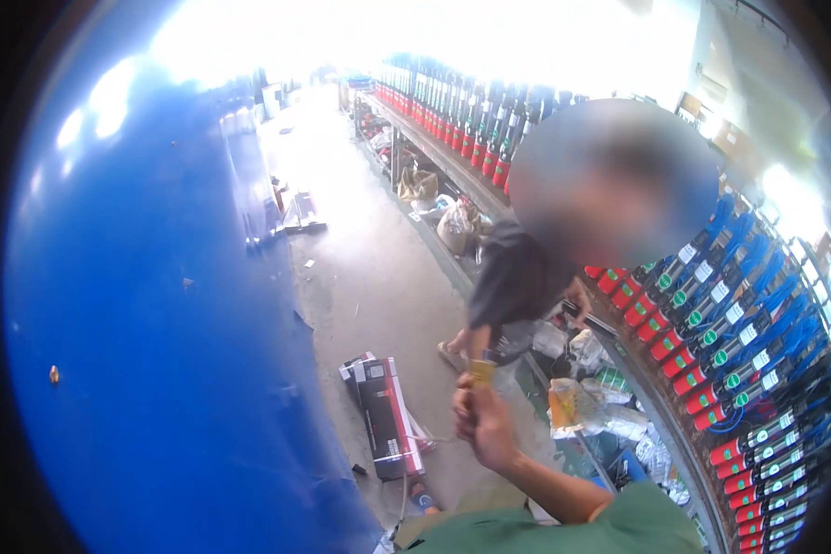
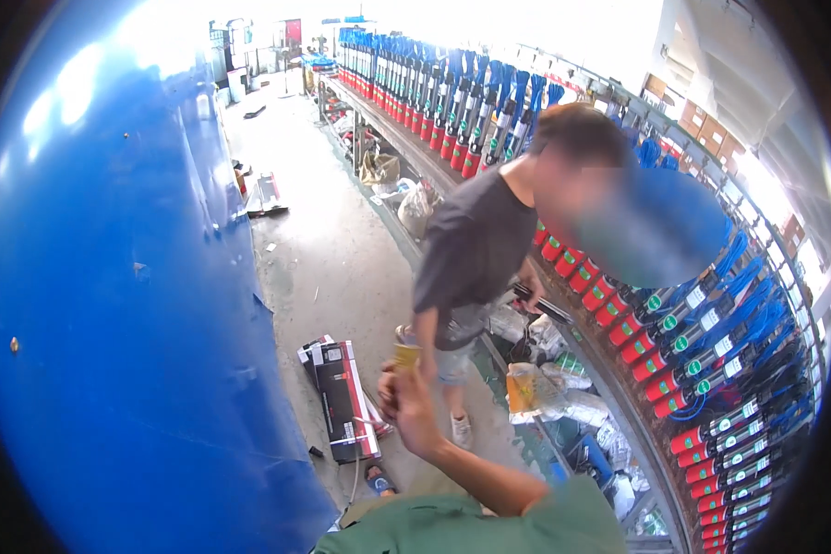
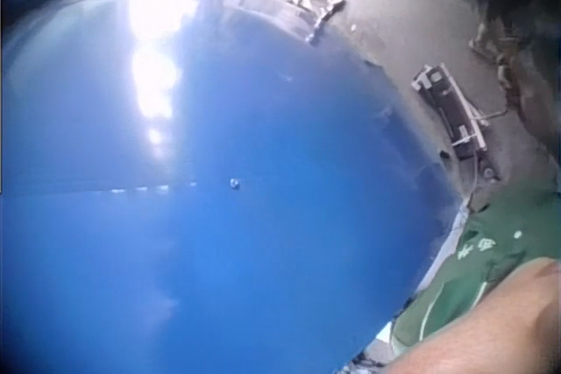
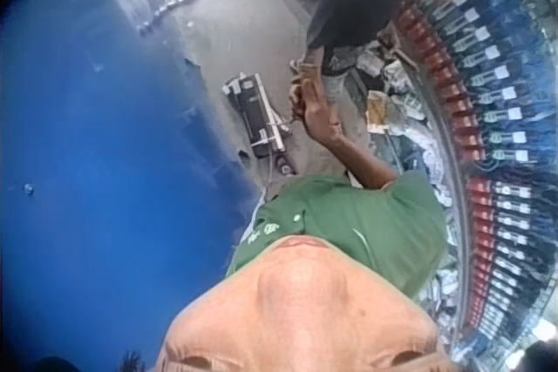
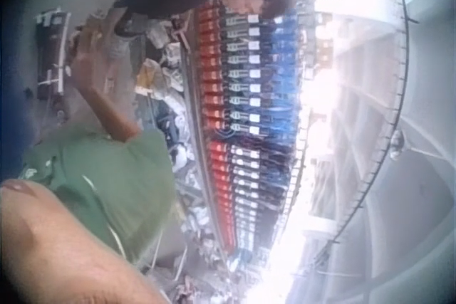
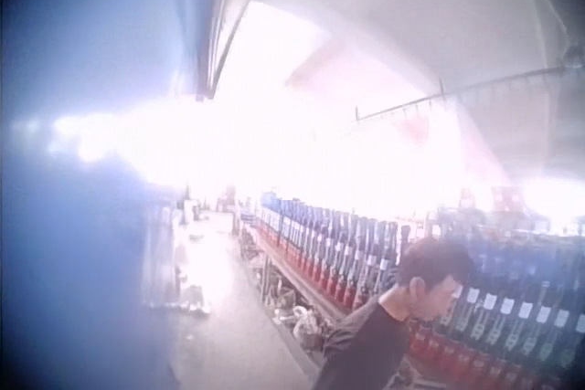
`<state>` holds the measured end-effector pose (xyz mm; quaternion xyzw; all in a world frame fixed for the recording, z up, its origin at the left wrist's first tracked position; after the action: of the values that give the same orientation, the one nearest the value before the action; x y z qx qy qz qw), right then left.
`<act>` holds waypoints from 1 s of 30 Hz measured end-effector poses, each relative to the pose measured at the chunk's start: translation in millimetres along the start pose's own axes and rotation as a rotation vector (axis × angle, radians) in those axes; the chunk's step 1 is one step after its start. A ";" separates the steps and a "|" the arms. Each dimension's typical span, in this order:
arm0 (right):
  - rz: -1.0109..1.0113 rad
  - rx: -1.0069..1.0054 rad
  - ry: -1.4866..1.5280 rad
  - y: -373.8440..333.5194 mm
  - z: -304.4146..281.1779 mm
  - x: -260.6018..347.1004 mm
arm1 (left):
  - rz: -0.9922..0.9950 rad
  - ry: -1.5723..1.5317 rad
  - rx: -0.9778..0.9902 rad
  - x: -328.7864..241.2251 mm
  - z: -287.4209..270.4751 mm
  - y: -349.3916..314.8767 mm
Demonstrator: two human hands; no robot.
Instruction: The person collects a blue cable and a small circular component, then uses a wrench and a screwdriver to assemble the component by hand.
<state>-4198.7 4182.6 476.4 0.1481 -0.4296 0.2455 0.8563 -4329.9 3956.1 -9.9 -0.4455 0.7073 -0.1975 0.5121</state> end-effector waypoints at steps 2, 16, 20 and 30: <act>-0.067 0.003 -0.135 42.7 31.4 -13.7 | 0.000 -0.052 0.011 -11.6 -0.9 4.8; -0.038 -0.635 -0.177 350.9 -222.3 -124.7 | -0.235 -0.185 -0.110 86.7 3.0 -19.0; 0.124 -0.837 -0.282 433.5 -408.5 -168.4 | -0.360 -0.274 -0.161 56.1 3.5 -2.5; 0.083 -1.259 -0.355 600.1 -767.7 -294.4 | -0.829 -0.513 -0.066 -147.0 -3.3 75.8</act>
<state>-4168.5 4954.4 -186.6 -0.3598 -0.6314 -0.0484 0.6853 -4353.7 4117.6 16.2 -0.7398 0.3273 -0.2461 0.5339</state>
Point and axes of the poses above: each hand's wrist, its own y-axis towards the middle knuckle, its own z-axis out of the palm, x = y × z, the point moved 4 cm from there along y, towards the middle knuckle, and after that the axes turned 6 degrees about -z, right-handed, at the moved point
